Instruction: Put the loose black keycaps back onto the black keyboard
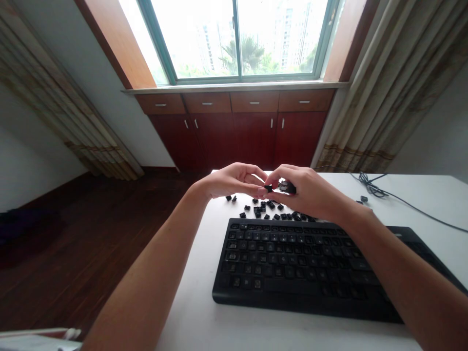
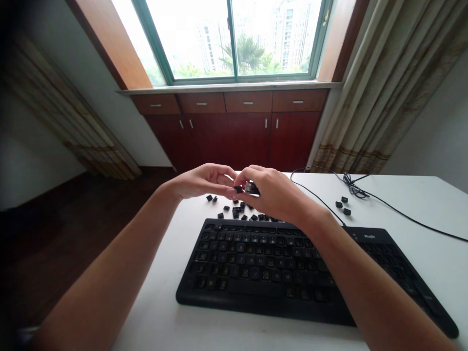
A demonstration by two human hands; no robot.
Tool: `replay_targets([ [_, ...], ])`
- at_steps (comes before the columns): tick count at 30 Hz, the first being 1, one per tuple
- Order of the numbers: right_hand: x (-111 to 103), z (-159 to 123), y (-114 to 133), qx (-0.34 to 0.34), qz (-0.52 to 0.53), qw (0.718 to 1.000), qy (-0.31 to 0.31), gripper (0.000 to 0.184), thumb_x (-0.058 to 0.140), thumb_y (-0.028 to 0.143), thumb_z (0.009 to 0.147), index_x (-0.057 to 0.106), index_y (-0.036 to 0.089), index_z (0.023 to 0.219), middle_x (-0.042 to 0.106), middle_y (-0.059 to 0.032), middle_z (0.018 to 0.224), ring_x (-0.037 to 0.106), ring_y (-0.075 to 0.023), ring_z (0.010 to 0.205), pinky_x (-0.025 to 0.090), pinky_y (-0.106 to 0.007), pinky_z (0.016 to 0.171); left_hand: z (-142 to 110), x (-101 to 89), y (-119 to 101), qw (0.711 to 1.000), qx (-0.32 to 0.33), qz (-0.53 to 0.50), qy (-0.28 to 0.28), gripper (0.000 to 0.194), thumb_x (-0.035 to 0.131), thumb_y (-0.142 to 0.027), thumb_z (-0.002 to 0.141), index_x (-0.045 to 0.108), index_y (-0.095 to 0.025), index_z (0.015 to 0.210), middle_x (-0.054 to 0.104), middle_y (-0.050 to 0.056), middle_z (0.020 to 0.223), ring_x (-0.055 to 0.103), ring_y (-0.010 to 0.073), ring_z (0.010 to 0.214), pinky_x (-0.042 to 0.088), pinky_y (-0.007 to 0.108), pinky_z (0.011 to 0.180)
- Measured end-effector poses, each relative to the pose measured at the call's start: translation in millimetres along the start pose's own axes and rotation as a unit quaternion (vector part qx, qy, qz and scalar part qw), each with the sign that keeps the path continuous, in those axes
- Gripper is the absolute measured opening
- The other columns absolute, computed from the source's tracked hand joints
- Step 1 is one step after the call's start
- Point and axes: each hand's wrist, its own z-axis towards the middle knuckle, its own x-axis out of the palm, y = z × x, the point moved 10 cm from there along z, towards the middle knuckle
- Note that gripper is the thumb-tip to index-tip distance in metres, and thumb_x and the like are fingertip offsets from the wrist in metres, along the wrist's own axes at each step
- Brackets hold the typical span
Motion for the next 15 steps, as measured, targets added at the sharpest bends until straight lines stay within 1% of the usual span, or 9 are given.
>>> replay_targets([
  [3,-2,0,1,-0.012,-0.013,1.000,-0.006,0.018,0.070,0.034,0.090,0.070,0.021,0.103,0.072,-0.0040,0.102,0.067,-0.0167,0.083,0.047,-0.027,0.071,0,-0.5,-2,1.000,-0.001,0.010,-0.005,0.045,0.083,-0.028,0.079,0.066,-0.011,0.116,0.076,0.011,0.102,0.073,0.0196,0.092,0.060,0.035,0.088],
  [5,-5,0,2,-0.021,-0.023,0.999,-0.013,0.019,0.070,0.034,0.090,0.070,0.021,0.104,0.072,-0.0046,0.104,0.068,-0.0170,0.082,0.049,-0.028,0.073,-1,-0.4,-4,1.000,0.004,0.010,-0.005,0.044,0.082,-0.029,0.081,0.066,-0.011,0.117,0.075,0.011,0.102,0.073,0.0192,0.092,0.060,0.034,0.087],
  [9,-10,-2,10,-0.053,-0.033,0.998,-0.024,0.021,0.067,0.032,0.092,0.072,0.022,0.110,0.070,-0.0052,0.110,0.069,-0.0175,0.087,0.052,-0.030,0.079,-4,0.1,-11,1.000,0.022,0.001,-0.004,0.042,0.079,-0.030,0.084,0.065,-0.013,0.120,0.075,0.010,0.101,0.073,0.0192,0.093,0.060,0.033,0.088],
  [15,-12,-4,19,-0.080,-0.044,0.995,-0.038,0.023,0.066,0.024,0.093,0.070,0.022,0.115,0.070,-0.0051,0.114,0.070,-0.0177,0.091,0.055,-0.030,0.083,-6,-0.1,-22,0.999,0.041,0.011,-0.016,0.048,0.082,-0.034,0.080,0.066,-0.014,0.120,0.075,0.011,0.105,0.074,0.0208,0.091,0.060,0.033,0.085],
])
